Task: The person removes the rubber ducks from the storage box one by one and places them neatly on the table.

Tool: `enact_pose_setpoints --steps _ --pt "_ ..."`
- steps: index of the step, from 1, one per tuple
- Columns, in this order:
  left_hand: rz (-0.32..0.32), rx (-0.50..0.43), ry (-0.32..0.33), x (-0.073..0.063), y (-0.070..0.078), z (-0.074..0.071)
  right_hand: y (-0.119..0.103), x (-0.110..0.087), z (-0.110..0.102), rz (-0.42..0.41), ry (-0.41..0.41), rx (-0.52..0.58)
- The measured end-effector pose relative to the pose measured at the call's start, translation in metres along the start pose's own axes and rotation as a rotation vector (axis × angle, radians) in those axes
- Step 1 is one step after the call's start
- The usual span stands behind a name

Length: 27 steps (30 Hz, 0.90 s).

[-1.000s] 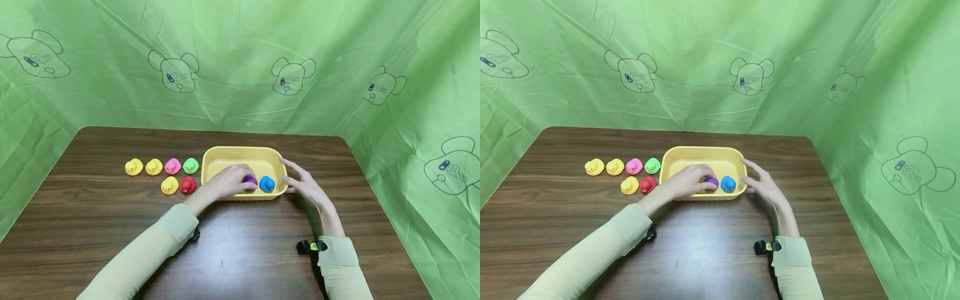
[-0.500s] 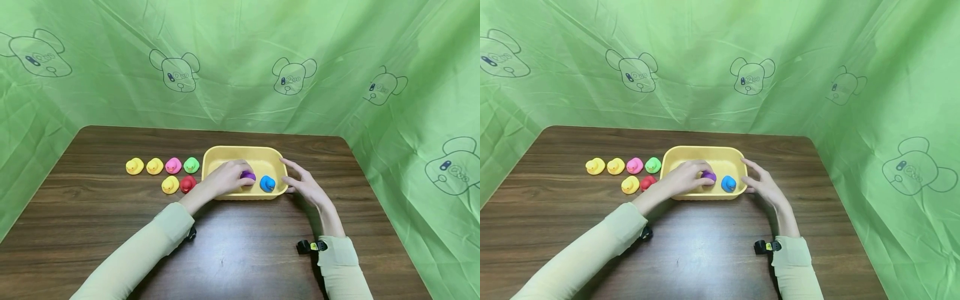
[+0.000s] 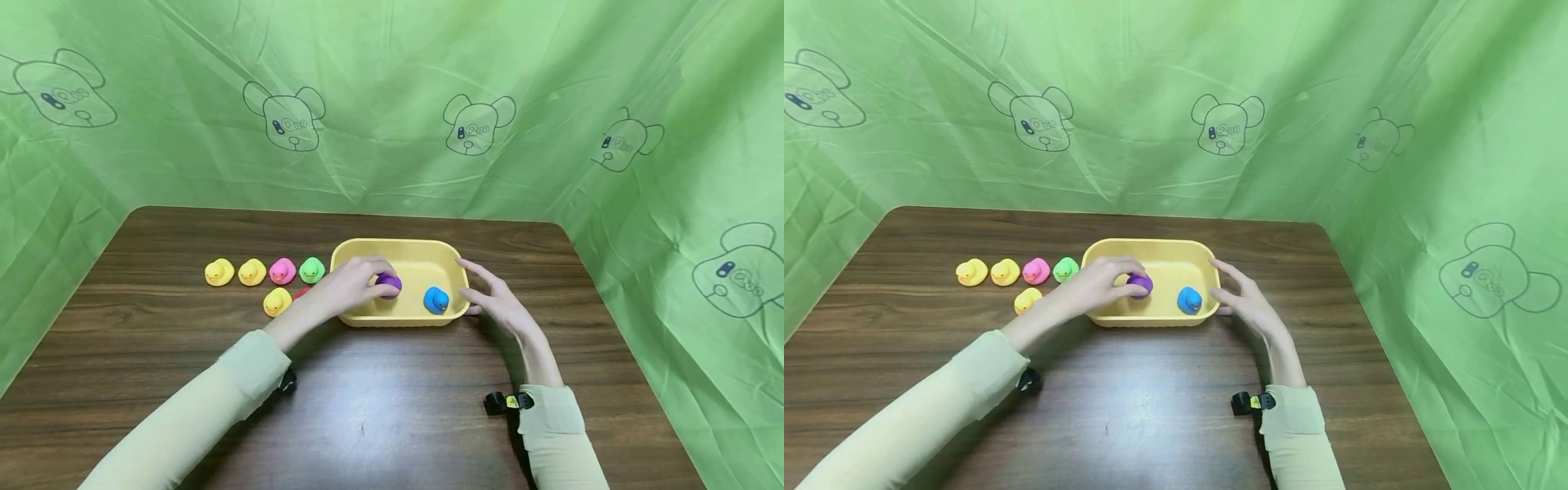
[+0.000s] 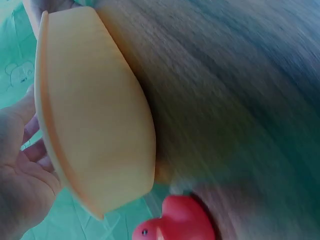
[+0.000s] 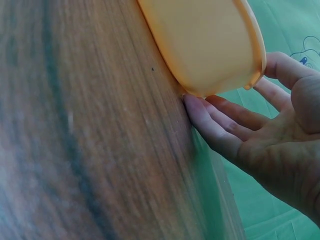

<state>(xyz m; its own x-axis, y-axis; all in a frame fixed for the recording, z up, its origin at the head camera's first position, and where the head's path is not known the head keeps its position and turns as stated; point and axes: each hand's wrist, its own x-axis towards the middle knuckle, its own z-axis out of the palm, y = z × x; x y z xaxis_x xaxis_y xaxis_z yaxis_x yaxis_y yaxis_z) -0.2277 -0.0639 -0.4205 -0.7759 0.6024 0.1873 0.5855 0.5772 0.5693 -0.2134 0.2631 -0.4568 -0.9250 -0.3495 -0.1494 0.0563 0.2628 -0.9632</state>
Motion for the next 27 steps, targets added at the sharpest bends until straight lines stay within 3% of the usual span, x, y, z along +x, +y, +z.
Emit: enact_pose_setpoints --steps 18,27 --pt "0.002 0.012 0.059 -0.028 -0.006 -0.035 0.001 0.001 -0.001 0.006 -0.014 0.016" --pt "0.017 -0.003 0.075 -0.050 -0.010 -0.053 0.000 0.001 0.000 -0.002 -0.017 0.024"
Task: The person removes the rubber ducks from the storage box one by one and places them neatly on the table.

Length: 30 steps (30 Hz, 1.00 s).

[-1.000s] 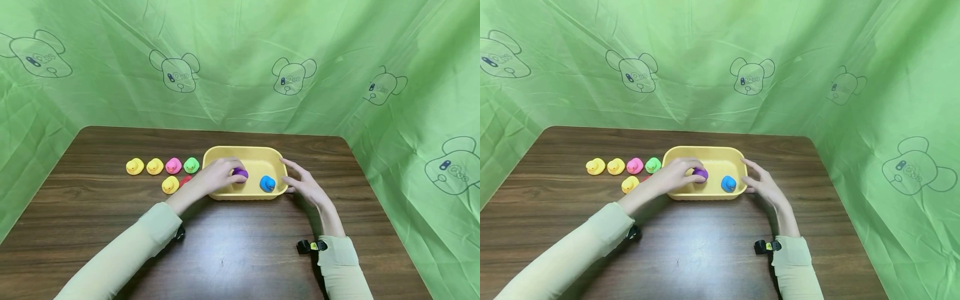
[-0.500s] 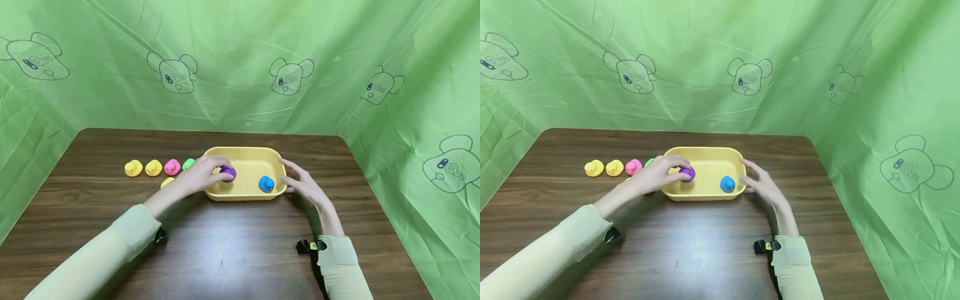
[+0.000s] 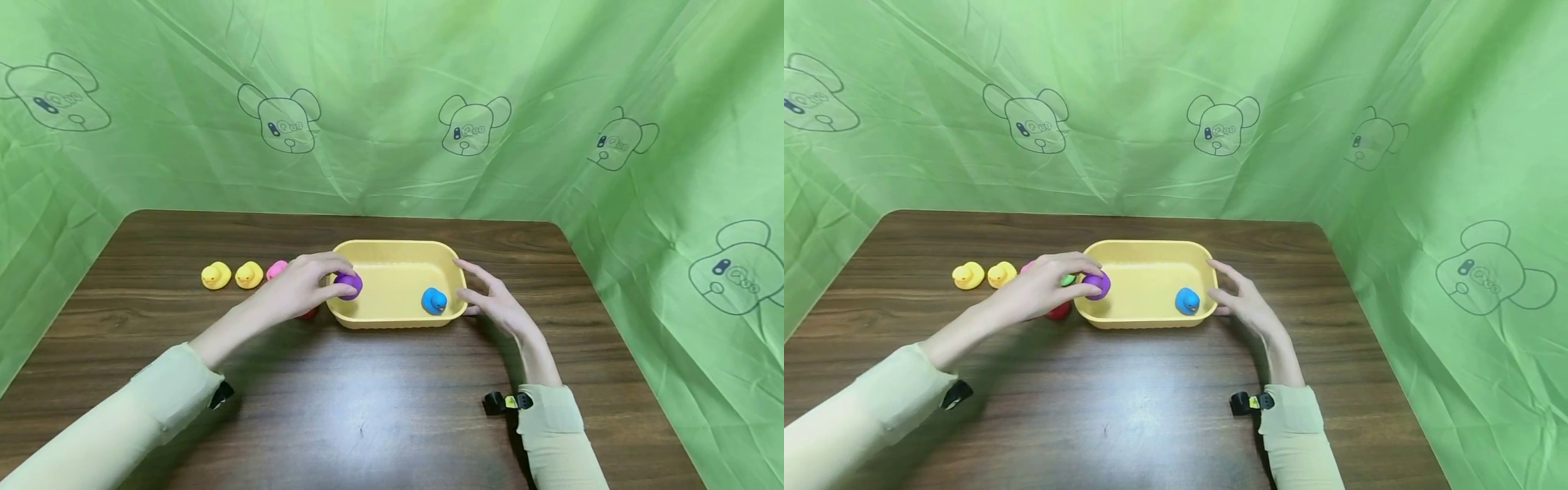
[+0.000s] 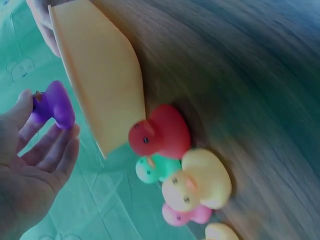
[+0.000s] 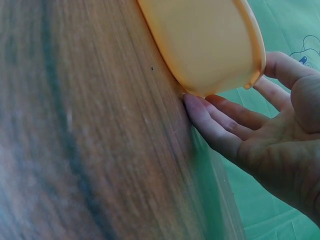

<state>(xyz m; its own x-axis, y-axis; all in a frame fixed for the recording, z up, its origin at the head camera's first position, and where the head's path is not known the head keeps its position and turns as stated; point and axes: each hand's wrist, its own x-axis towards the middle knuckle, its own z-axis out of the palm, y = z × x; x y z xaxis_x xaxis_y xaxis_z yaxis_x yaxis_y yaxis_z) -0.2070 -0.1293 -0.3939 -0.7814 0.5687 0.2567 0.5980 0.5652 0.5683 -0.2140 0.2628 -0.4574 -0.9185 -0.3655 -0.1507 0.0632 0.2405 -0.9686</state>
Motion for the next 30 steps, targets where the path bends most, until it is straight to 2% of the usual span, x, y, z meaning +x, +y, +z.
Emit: enact_pose_setpoints --steps 9,11,19,24,30 --pt "-0.042 0.000 0.025 -0.026 -0.007 -0.025 0.000 0.000 0.000 0.000 0.012 -0.004" --pt "-0.058 0.027 0.030 -0.031 -0.009 -0.030 0.000 0.000 0.000 -0.002 0.011 -0.008" --pt "-0.109 0.069 0.019 -0.049 -0.018 -0.040 0.001 0.000 0.000 -0.007 0.006 -0.004" --pt "-0.094 0.081 0.015 -0.061 -0.025 -0.049 0.002 -0.001 0.000 -0.013 0.005 -0.005" --pt "-0.033 0.141 0.068 -0.076 -0.035 -0.058 0.001 0.000 -0.001 -0.017 0.013 -0.013"
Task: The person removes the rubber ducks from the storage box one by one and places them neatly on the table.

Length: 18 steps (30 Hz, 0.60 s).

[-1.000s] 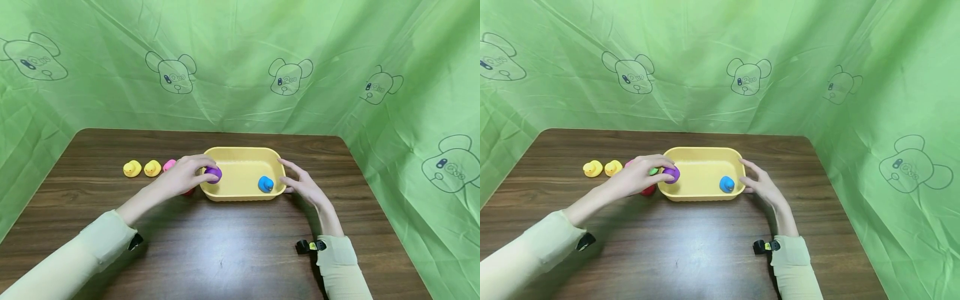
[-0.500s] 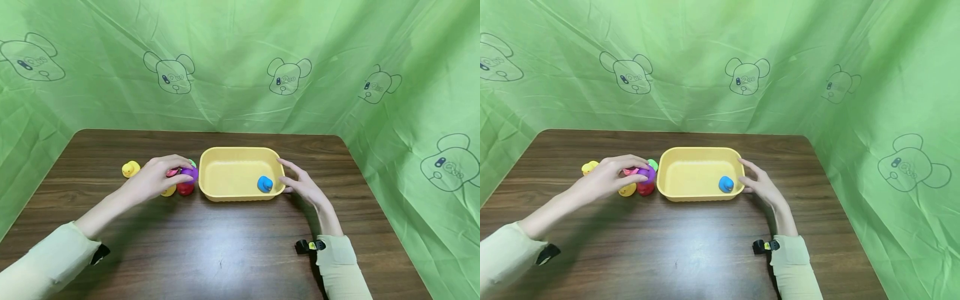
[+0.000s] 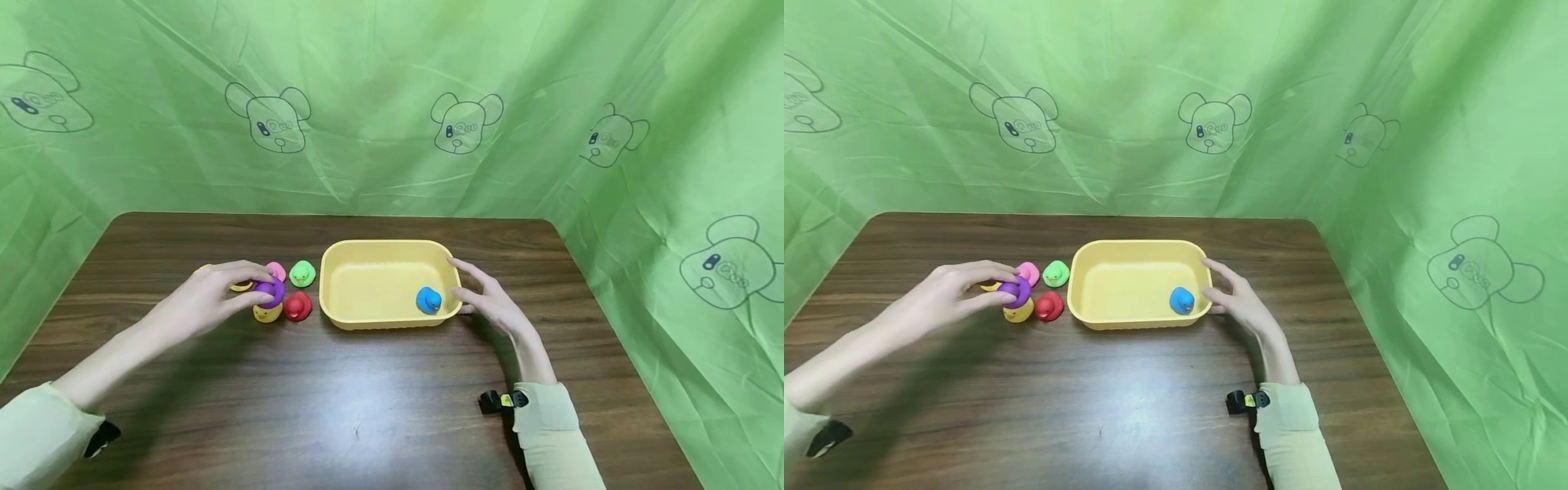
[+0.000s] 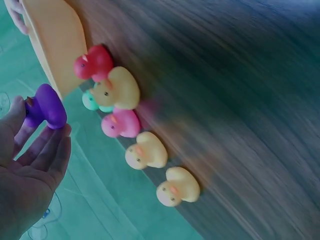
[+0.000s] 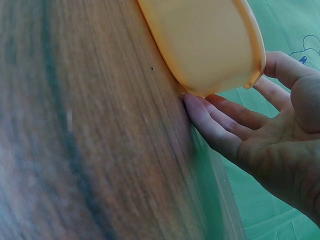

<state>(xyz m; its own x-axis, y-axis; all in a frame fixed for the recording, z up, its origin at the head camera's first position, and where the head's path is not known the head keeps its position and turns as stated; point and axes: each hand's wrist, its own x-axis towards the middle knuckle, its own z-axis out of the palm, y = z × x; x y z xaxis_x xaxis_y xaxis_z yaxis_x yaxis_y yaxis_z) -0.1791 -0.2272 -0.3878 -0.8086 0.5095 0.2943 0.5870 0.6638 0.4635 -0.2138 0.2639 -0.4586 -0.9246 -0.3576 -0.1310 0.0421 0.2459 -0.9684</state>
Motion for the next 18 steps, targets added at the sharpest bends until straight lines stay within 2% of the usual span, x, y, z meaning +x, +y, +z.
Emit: enact_pose_setpoints --steps 6,11,18 --pt "-0.036 0.036 0.032 -0.011 -0.011 -0.004 0.001 -0.001 0.001 0.002 -0.009 0.023" --pt "-0.020 0.082 0.032 -0.021 -0.020 -0.005 0.000 0.000 0.002 0.003 -0.016 0.032" --pt "-0.022 0.091 0.033 -0.033 -0.032 -0.007 -0.003 -0.001 0.001 0.009 -0.007 0.006"
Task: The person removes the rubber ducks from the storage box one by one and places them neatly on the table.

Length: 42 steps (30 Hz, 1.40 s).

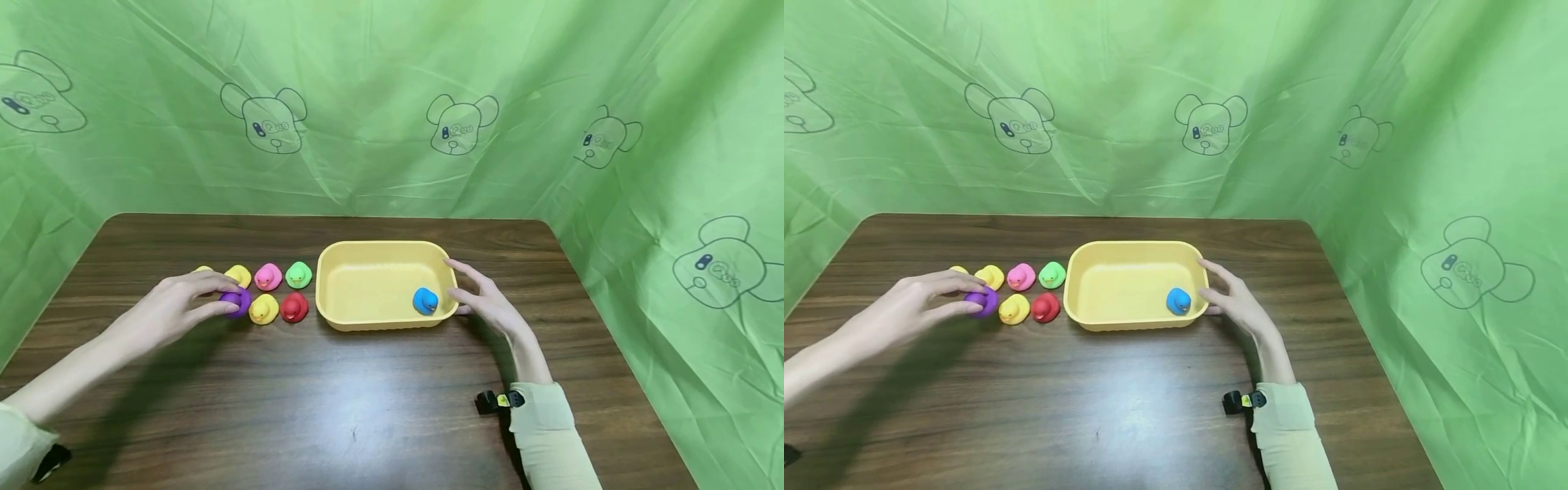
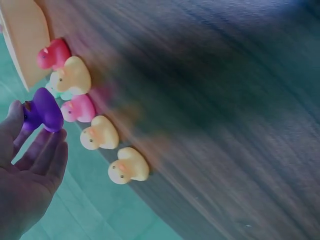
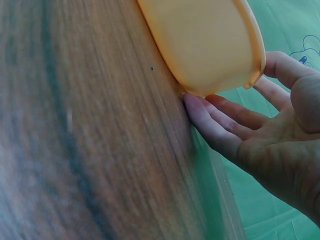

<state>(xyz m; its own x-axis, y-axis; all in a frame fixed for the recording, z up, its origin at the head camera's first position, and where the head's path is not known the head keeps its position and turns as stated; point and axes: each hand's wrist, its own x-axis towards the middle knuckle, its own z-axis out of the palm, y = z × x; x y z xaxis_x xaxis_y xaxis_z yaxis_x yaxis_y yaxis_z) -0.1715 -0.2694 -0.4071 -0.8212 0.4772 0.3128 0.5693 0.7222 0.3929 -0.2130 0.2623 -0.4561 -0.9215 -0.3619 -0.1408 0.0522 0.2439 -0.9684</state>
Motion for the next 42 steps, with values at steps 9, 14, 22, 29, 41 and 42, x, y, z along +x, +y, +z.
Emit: enact_pose_setpoints --steps 9,14,22,29,41,42 --pt "0.023 0.025 0.028 -0.007 -0.016 0.006 0.001 0.000 0.000 0.006 0.005 0.001" --pt "0.028 0.045 0.046 -0.012 -0.024 0.011 0.001 0.001 -0.001 0.008 0.006 0.002" --pt "0.013 0.047 0.061 -0.014 -0.029 0.020 0.001 0.000 0.000 0.004 0.016 -0.006" --pt "-0.003 0.047 0.044 -0.014 -0.032 0.026 0.001 0.001 0.000 0.000 0.005 0.000" --pt "-0.023 0.049 0.043 -0.015 -0.037 0.031 0.000 0.001 0.000 0.002 0.005 -0.003" --pt "-0.029 0.053 0.042 -0.016 -0.037 0.032 0.001 0.001 0.000 0.001 0.006 -0.002"
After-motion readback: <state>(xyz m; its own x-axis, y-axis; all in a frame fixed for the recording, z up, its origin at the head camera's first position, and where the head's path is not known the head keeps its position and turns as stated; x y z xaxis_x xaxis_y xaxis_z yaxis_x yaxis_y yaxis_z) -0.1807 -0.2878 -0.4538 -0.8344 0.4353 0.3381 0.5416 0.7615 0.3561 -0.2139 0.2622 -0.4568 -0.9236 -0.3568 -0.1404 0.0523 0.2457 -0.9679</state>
